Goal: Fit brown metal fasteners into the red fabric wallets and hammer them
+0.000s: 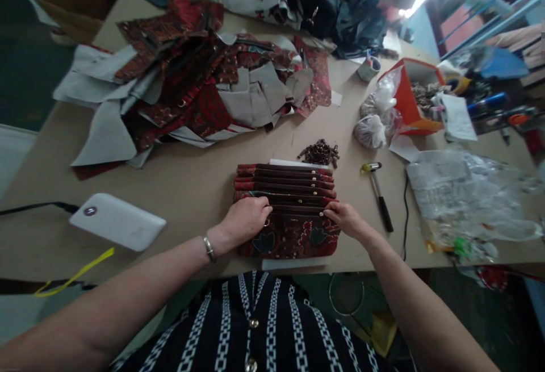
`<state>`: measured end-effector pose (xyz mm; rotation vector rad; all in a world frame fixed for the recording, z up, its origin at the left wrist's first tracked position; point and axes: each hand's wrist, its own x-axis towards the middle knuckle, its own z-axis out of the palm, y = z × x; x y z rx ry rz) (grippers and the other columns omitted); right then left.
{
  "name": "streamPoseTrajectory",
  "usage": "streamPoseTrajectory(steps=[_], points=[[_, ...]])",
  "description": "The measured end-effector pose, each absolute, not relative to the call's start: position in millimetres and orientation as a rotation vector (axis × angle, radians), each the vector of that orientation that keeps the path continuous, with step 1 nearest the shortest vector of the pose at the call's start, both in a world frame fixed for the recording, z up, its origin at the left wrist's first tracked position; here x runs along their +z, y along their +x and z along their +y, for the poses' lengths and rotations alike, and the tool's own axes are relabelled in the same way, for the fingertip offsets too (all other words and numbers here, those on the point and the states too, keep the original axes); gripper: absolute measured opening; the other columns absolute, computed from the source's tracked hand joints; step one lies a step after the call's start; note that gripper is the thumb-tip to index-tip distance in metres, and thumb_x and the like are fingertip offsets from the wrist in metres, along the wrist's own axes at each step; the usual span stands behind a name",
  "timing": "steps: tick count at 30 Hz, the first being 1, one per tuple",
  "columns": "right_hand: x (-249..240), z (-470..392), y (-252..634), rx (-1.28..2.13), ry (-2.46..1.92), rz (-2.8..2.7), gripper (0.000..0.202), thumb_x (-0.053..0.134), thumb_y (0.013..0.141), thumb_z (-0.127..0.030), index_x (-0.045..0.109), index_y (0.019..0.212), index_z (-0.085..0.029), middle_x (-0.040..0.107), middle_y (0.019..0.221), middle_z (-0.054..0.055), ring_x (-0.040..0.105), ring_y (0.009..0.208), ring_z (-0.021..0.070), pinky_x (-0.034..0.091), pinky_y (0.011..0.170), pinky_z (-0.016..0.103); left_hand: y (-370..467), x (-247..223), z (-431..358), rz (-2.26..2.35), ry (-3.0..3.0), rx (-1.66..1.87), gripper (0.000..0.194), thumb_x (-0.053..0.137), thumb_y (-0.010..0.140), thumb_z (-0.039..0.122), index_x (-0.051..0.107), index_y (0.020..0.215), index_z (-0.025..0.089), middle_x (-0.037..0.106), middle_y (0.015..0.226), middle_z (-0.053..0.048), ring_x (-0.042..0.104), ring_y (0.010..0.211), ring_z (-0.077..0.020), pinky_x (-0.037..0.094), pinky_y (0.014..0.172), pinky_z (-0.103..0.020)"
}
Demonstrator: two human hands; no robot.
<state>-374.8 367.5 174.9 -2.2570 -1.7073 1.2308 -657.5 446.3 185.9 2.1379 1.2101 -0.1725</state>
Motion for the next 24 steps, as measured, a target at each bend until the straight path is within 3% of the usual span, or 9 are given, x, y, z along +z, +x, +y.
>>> streamPoseTrajectory(steps=[5,11,16,18,22,24], points=[[155,378,-374,0.995,-2.364,-1.826,0.021,0.05,0.084,-0.032,0.06,0.072,-0.018,0.061,0.073,0.002,0.052,0.069,0.0131,0.036,0.063,0.024,-651,177,447,1.273,2.185,-0.265,0.035,0.033,0.093,0.037,0.061,0.09,0.015,0.068,0.084,-0.01,0.065,0.078,-0.0209,0.048,0.069,-0.03],[149,381,-378,0.906,-2.46,-1.899,0.021,0.048,0.087,-0.032,0.061,0.077,-0.019,0.066,0.082,0.005,0.056,0.074,0.015,0.035,0.065,0.025,-646,169,449,1.246,2.245,-0.285,0.033,0.033,0.093,0.034,0.059,0.093,0.014,0.067,0.085,-0.013,0.065,0.077,-0.0241,0.048,0.068,-0.035],[157,384,-386,0.824,-2.445,-1.99,0.023,0.049,0.085,-0.03,0.059,0.067,-0.02,0.066,0.067,0.002,0.058,0.062,0.0138,0.035,0.056,0.023,-641,193,439,1.24,2.403,-0.17,0.024,0.039,0.087,0.014,0.062,0.089,0.009,0.064,0.085,-0.017,0.06,0.084,-0.027,0.045,0.073,-0.041],[151,380,-387,0.765,-2.398,-2.04,0.026,0.048,0.084,-0.028,0.058,0.061,-0.02,0.065,0.061,0.002,0.058,0.057,0.0149,0.036,0.053,0.023,-636,194,425,1.082,2.652,0.049,0.024,0.042,0.085,0.014,0.06,0.099,0.008,0.061,0.095,-0.019,0.056,0.094,-0.0301,0.043,0.077,-0.045],[127,373,-374,0.795,-2.284,-2.041,0.026,0.041,0.086,-0.031,0.061,0.069,-0.025,0.068,0.064,0.0,0.064,0.06,0.017,0.042,0.055,0.025,-622,155,400,0.581,2.88,0.307,0.02,0.048,0.087,0.027,0.062,0.092,0.013,0.062,0.089,-0.011,0.057,0.084,-0.0238,0.043,0.068,-0.036],[129,381,-369,0.801,-2.293,-2.126,0.024,0.043,0.085,-0.032,0.061,0.07,-0.027,0.068,0.066,0.0,0.065,0.062,0.0188,0.043,0.054,0.025,-615,125,393,0.622,2.951,0.359,0.017,0.053,0.084,0.026,0.064,0.088,0.014,0.064,0.093,-0.011,0.057,0.087,-0.0238,0.042,0.067,-0.034]])
